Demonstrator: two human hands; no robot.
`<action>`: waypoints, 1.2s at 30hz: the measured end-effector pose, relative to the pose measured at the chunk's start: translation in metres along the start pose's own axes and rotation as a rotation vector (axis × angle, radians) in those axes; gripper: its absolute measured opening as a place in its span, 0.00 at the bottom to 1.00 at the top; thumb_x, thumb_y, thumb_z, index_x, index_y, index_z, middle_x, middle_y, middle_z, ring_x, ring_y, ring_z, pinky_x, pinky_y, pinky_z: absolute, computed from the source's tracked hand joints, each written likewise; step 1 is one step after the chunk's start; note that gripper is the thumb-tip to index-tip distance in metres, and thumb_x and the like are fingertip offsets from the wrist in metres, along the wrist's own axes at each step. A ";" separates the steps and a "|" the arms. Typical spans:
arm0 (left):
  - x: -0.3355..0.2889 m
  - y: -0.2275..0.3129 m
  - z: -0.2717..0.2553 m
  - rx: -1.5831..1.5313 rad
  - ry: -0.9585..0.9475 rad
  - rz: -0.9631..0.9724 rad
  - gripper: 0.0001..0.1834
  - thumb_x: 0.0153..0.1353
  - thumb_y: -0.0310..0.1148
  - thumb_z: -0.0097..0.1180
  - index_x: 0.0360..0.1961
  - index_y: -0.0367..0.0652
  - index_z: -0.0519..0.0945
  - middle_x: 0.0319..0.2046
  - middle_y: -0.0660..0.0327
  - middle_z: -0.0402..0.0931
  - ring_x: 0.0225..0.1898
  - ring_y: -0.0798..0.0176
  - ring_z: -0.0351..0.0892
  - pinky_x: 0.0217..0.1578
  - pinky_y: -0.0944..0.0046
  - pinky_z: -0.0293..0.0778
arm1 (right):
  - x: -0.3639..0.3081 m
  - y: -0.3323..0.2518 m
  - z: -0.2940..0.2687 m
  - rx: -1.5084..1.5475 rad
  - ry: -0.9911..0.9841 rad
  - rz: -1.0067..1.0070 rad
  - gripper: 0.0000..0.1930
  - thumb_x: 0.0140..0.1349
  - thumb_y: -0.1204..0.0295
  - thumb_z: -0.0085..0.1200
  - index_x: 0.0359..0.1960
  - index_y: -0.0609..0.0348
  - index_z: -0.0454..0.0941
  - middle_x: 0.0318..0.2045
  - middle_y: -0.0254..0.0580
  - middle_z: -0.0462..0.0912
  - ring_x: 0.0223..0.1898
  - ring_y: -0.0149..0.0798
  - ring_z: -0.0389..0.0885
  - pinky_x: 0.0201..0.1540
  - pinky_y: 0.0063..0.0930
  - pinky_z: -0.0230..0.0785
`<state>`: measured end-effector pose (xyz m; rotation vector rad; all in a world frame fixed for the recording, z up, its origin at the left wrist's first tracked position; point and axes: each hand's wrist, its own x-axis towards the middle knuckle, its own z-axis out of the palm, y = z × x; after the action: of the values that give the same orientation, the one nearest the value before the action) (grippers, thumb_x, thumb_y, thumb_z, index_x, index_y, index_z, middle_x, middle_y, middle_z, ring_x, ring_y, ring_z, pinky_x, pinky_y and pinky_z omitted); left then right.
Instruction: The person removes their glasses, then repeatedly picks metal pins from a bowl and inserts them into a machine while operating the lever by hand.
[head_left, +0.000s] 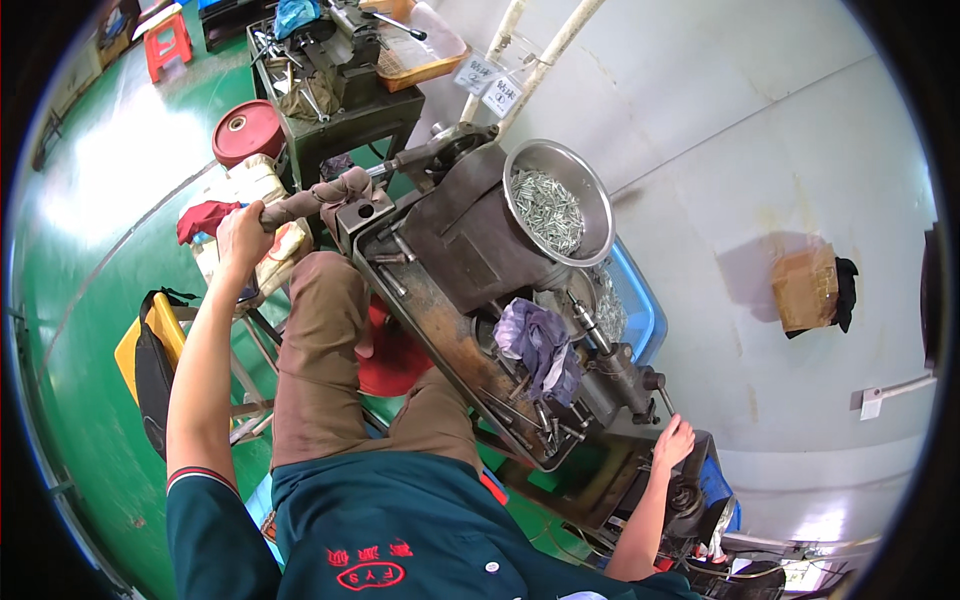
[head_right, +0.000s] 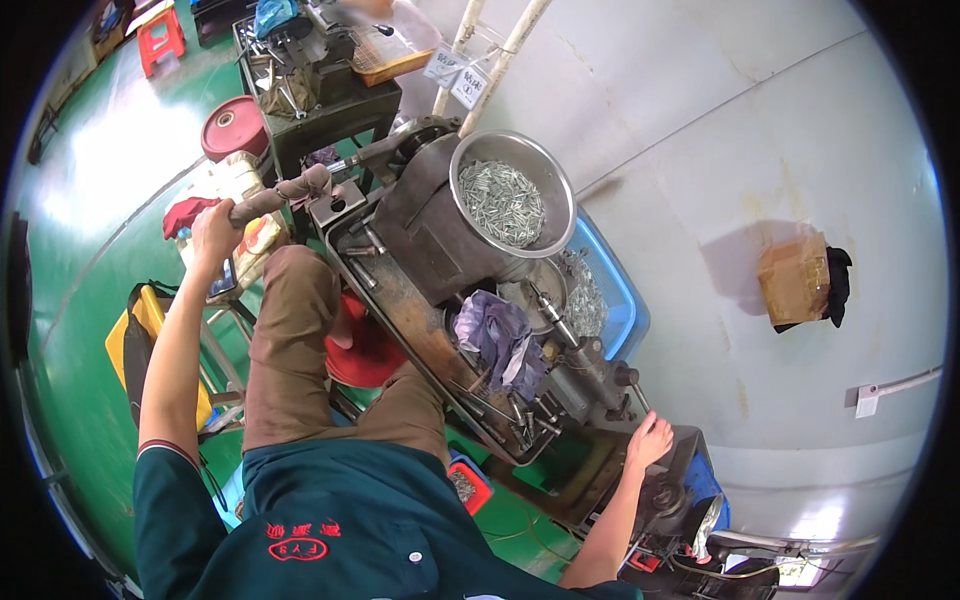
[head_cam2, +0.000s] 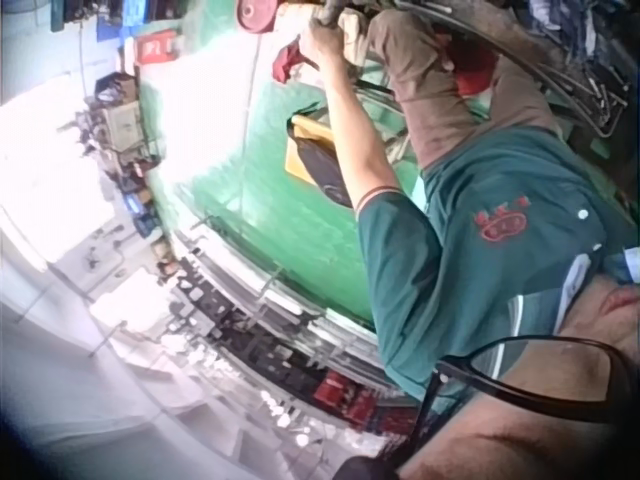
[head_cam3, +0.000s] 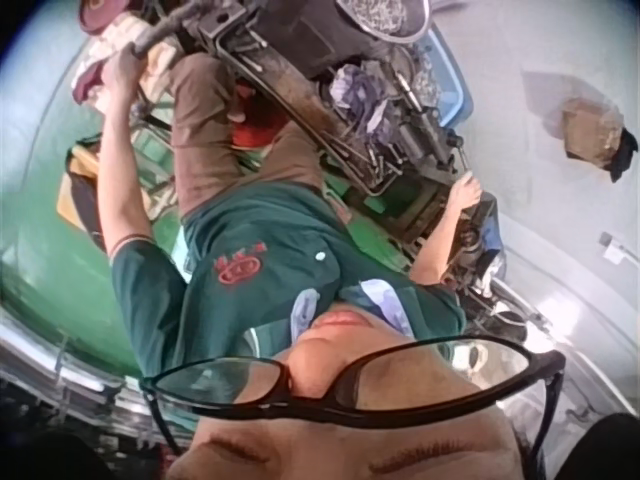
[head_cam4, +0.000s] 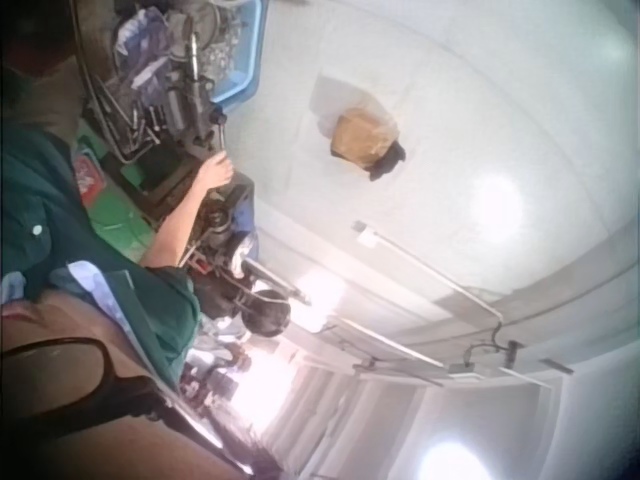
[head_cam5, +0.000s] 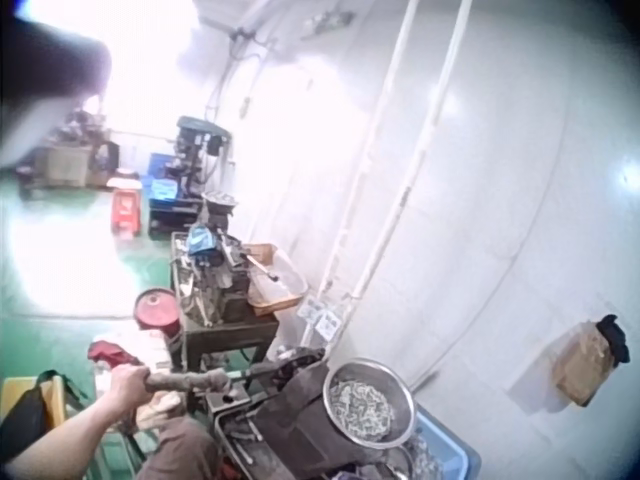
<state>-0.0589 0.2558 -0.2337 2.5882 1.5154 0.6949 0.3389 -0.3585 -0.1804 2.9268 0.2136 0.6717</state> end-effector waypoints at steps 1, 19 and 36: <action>0.000 0.001 0.000 -0.012 0.005 0.001 0.08 0.39 0.34 0.54 0.21 0.41 0.73 0.17 0.49 0.72 0.24 0.48 0.73 0.25 0.55 0.68 | -0.009 0.000 -0.011 0.023 -0.006 -0.041 0.22 0.57 0.53 0.37 0.26 0.61 0.72 0.32 0.48 0.75 0.38 0.48 0.70 0.40 0.42 0.60; 0.000 0.001 0.001 -0.022 -0.032 -0.035 0.08 0.37 0.30 0.52 0.24 0.41 0.74 0.20 0.48 0.72 0.26 0.47 0.73 0.28 0.54 0.68 | -0.035 -0.013 -0.032 0.015 0.009 0.000 0.27 0.52 0.47 0.43 0.14 0.63 0.71 0.15 0.55 0.73 0.20 0.56 0.72 0.23 0.47 0.61; 0.000 0.003 -0.002 -0.081 0.015 0.057 0.07 0.38 0.30 0.54 0.18 0.39 0.72 0.15 0.50 0.70 0.22 0.48 0.72 0.23 0.55 0.66 | -0.035 -0.021 -0.043 0.034 -0.128 0.079 0.29 0.53 0.46 0.39 0.18 0.65 0.72 0.19 0.58 0.74 0.25 0.58 0.73 0.30 0.48 0.63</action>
<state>-0.0577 0.2541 -0.2307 2.5813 1.3913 0.7663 0.2860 -0.3396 -0.1601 3.0107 0.0972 0.4936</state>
